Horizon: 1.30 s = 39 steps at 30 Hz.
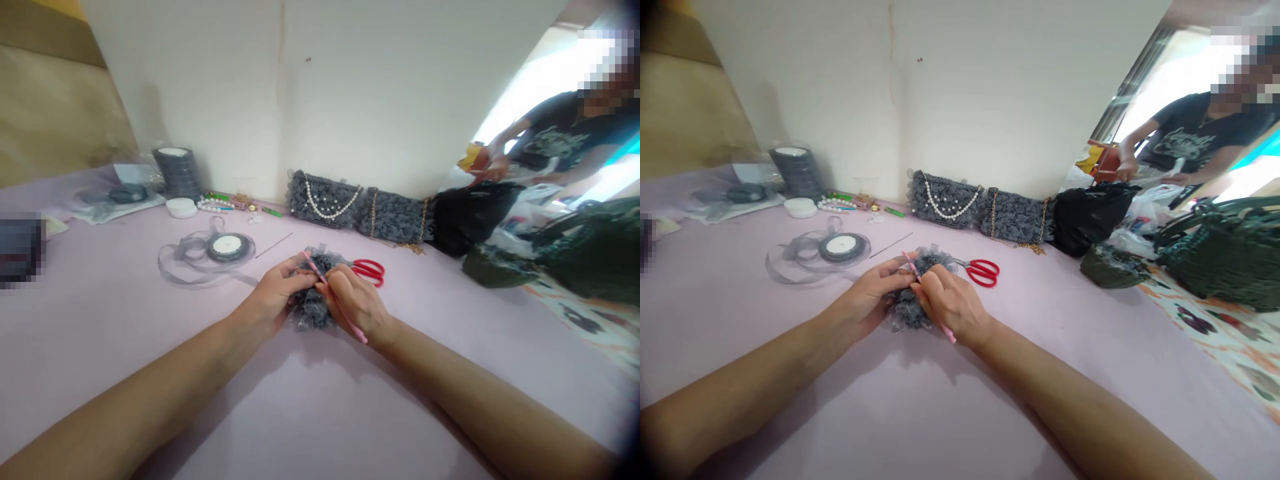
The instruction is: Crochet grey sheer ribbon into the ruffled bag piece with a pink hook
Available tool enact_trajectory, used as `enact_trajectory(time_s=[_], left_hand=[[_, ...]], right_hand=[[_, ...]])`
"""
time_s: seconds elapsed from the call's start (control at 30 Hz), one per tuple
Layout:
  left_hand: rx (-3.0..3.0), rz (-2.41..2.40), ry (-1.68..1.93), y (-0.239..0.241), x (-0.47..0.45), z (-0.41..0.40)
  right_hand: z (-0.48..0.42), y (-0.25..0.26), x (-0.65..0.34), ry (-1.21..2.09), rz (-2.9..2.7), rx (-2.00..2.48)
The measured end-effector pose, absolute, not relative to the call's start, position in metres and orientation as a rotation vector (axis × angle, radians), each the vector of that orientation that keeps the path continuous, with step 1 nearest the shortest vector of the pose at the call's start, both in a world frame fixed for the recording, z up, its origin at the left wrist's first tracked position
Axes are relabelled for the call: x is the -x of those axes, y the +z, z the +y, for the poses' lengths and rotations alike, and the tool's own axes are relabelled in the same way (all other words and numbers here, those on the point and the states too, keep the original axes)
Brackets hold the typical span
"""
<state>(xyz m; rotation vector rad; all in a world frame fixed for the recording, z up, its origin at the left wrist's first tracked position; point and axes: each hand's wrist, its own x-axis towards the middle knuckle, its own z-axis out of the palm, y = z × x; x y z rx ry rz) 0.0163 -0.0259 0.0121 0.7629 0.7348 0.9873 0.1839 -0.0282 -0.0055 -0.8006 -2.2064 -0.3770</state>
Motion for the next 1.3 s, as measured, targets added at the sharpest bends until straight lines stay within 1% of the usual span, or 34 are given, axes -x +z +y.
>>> enact_trajectory(time_s=[0.1, 0.17, 0.4, 0.67, 0.8, 1.0, 1.1, 1.23, 1.3], left_hand=[[-0.763, 0.692, 0.914, 0.017, -0.008, -0.021], [-0.790, 0.686, 0.917, 0.020, -0.003, -0.019], [-0.943, 0.694, 0.758, 0.022, 0.015, -0.009], [-0.980, 0.689, 0.671, 0.017, 0.032, 0.005], [-0.984, 0.680, 0.613, 0.017, 0.036, 0.008], [-0.967, 0.674, 0.539, 0.020, 0.041, 0.010], [-0.957, 0.653, 0.524, 0.020, 0.045, 0.013], [-0.991, 0.646, 0.539, 0.020, 0.043, 0.012], [-1.006, 0.616, 0.545, 0.019, 0.035, 0.006]], right_hand=[[-0.028, -0.001, -0.188, -0.182, -2.176, 0.721], [-0.028, 0.003, -0.191, -0.111, -2.166, 0.669], [-0.025, 0.014, -0.200, -0.058, -2.275, 0.531], [-0.026, 0.027, -0.205, -0.065, -2.417, 0.523], [-0.027, 0.029, -0.205, 0.004, -2.457, 0.540], [-0.032, 0.037, -0.204, 0.228, -2.447, 0.557], [-0.034, 0.041, -0.205, 0.401, -2.390, 0.582], [-0.035, 0.036, -0.200, 0.724, -2.136, 0.702], [-0.035, 0.028, -0.192, 0.832, -1.969, 0.721]])
